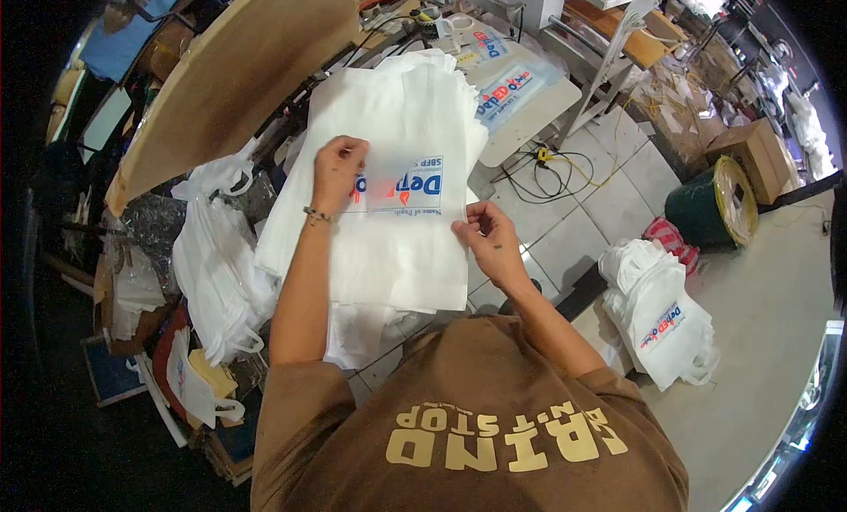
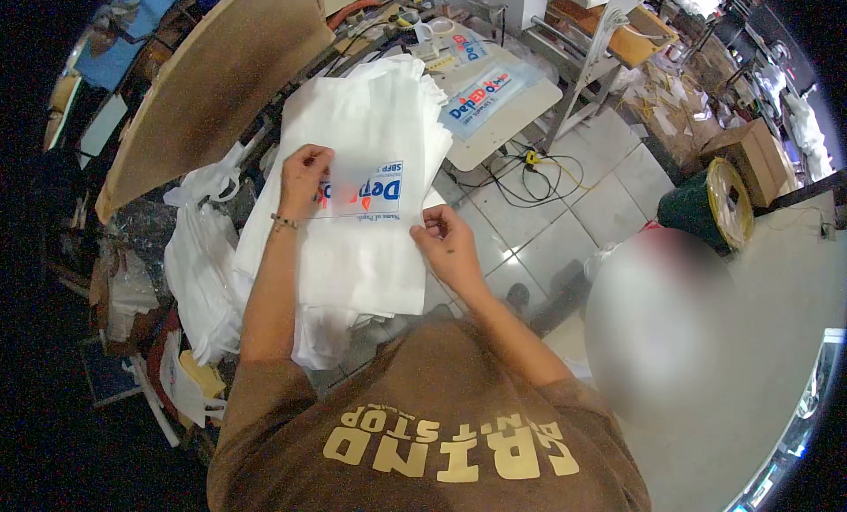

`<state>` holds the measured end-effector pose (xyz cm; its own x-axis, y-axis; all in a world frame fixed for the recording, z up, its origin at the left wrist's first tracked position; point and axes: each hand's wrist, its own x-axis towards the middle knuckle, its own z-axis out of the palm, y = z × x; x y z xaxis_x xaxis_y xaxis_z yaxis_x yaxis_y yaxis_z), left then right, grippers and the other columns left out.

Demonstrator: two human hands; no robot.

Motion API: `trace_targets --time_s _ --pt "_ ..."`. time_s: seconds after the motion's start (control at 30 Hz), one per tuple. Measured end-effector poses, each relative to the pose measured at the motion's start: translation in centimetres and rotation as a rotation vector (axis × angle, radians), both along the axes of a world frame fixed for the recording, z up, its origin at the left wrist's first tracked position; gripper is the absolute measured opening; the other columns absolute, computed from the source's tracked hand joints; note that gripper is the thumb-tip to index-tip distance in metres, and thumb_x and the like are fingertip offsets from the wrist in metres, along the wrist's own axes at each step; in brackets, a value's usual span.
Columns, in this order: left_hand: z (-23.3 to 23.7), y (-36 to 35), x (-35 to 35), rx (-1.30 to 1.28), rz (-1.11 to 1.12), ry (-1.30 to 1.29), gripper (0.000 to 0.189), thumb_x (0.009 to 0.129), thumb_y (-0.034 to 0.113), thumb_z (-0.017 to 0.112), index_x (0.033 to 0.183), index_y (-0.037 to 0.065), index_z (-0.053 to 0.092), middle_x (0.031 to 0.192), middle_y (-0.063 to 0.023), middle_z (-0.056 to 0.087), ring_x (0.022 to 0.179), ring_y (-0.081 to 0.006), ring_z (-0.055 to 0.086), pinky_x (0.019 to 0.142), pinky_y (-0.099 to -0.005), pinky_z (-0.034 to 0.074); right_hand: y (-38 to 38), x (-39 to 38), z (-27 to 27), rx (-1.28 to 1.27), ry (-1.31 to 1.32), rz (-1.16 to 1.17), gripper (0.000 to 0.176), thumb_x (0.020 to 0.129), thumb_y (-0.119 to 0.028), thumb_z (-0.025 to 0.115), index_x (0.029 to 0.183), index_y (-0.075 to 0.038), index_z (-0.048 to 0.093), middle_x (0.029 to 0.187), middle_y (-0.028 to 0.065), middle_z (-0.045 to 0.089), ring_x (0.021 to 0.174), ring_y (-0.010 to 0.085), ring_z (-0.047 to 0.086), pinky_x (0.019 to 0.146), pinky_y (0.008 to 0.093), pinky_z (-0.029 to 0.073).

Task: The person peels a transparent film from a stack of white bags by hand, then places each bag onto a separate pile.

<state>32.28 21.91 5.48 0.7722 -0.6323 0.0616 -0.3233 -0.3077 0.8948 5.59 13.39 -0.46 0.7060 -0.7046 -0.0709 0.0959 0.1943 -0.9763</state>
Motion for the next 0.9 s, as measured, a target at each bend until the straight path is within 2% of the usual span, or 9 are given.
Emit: trace_targets --time_s 0.3,0.37,0.4,0.43,0.5,0.57,0.63,0.73,0.9 --pt "-2.5 10.9 11.9 -0.401 0.500 0.075 0.018 0.090 0.016 0.066 0.099 0.000 0.066 0.075 -0.0011 0.061 0.060 -0.0100 0.054 0.050 -0.0249 0.042 -5.4 -5.3 -1.1 -0.051 -0.004 -0.063 0.017 0.092 -0.009 0.061 0.105 -0.003 0.052 0.089 0.0011 0.058 0.081 0.0078 0.051 0.073 0.0234 0.043" --pt "-5.5 19.3 16.6 -0.374 0.505 0.031 0.025 0.092 0.025 0.063 0.109 0.006 0.062 0.094 -0.0025 0.064 0.073 -0.0117 0.057 0.058 -0.0259 0.045 -8.8 -9.1 -1.0 -0.009 0.042 -0.090 0.017 0.093 -0.009 0.061 0.105 -0.005 0.050 0.088 0.0000 0.058 0.081 0.0072 0.051 0.073 0.0224 0.042" --pt "-7.2 23.7 17.9 -0.161 0.537 -0.407 0.025 0.094 0.019 0.057 0.113 0.003 0.061 0.111 -0.0103 0.062 0.092 -0.0185 0.058 0.080 -0.0360 0.049 -11.5 -12.1 -2.3 -0.036 0.059 -0.059 0.018 0.092 -0.007 0.061 0.106 -0.006 0.050 0.089 -0.0008 0.058 0.083 0.0067 0.051 0.074 0.0221 0.042" --pt "-3.3 24.0 12.9 -0.356 0.614 0.067 0.038 0.097 0.027 0.051 0.129 0.005 0.052 0.130 -0.0114 0.055 0.114 -0.0252 0.053 0.097 -0.0416 0.043 -14.1 -15.4 -2.9 -0.038 0.155 -0.080 0.018 0.091 -0.005 0.060 0.107 -0.005 0.051 0.090 -0.0010 0.059 0.084 0.0072 0.051 0.076 0.0226 0.042" --pt "-5.5 33.0 15.1 -0.303 0.518 0.005 0.046 0.099 0.032 0.049 0.137 0.008 0.045 0.131 -0.0103 0.056 0.114 -0.0281 0.054 0.096 -0.0426 0.044 -18.3 -22.8 -2.0 -0.091 0.355 -0.114 0.020 0.088 -0.001 0.059 0.108 -0.003 0.058 0.095 0.0017 0.062 0.089 0.0091 0.054 0.081 0.0239 0.044" --pt "1.1 31.1 8.1 0.151 0.679 0.062 0.039 0.100 0.028 0.052 0.131 0.005 0.052 0.122 -0.0090 0.060 0.109 -0.0214 0.056 0.090 -0.0377 0.045 -21.6 -30.7 -2.0 -0.227 0.555 -0.167 0.026 0.087 -0.003 0.059 0.113 -0.001 0.058 0.105 0.0052 0.063 0.099 0.0151 0.056 0.088 0.0289 0.044" --pt "-3.0 48.5 21.1 0.241 0.537 0.039 0.035 0.099 0.029 0.055 0.119 0.001 0.062 0.109 -0.0117 0.066 0.097 -0.0241 0.061 0.082 -0.0381 0.048 -24.0 -32.9 -8.2 -0.259 0.692 -0.177 0.033 0.090 -0.006 0.058 0.123 -0.001 0.057 0.115 0.0056 0.063 0.107 0.0166 0.056 0.093 0.0312 0.044" --pt "0.0 44.0 9.4 0.623 0.755 -0.410 0.035 0.099 0.029 0.055 0.118 0.000 0.062 0.108 -0.0129 0.066 0.096 -0.0256 0.061 0.082 -0.0387 0.048 -24.5 -41.5 -8.8 -0.399 0.830 -0.112 0.041 0.089 -0.014 0.060 0.129 -0.003 0.056 0.113 0.0108 0.067 0.105 0.0228 0.061 0.093 0.0353 0.046" --pt "-3.3 34.8 -4.5 0.721 0.698 -0.452 0.035 0.098 0.029 0.056 0.115 -0.001 0.063 0.106 -0.0150 0.066 0.095 -0.0281 0.061 0.082 -0.0398 0.048 -25.2 -53.5 -19.0 -0.684 1.339 -0.046 0.030 0.082 -0.022 0.055 0.108 -0.005 0.059 0.089 0.0238 0.065 0.093 0.0412 0.064 0.078 0.0477 0.050"
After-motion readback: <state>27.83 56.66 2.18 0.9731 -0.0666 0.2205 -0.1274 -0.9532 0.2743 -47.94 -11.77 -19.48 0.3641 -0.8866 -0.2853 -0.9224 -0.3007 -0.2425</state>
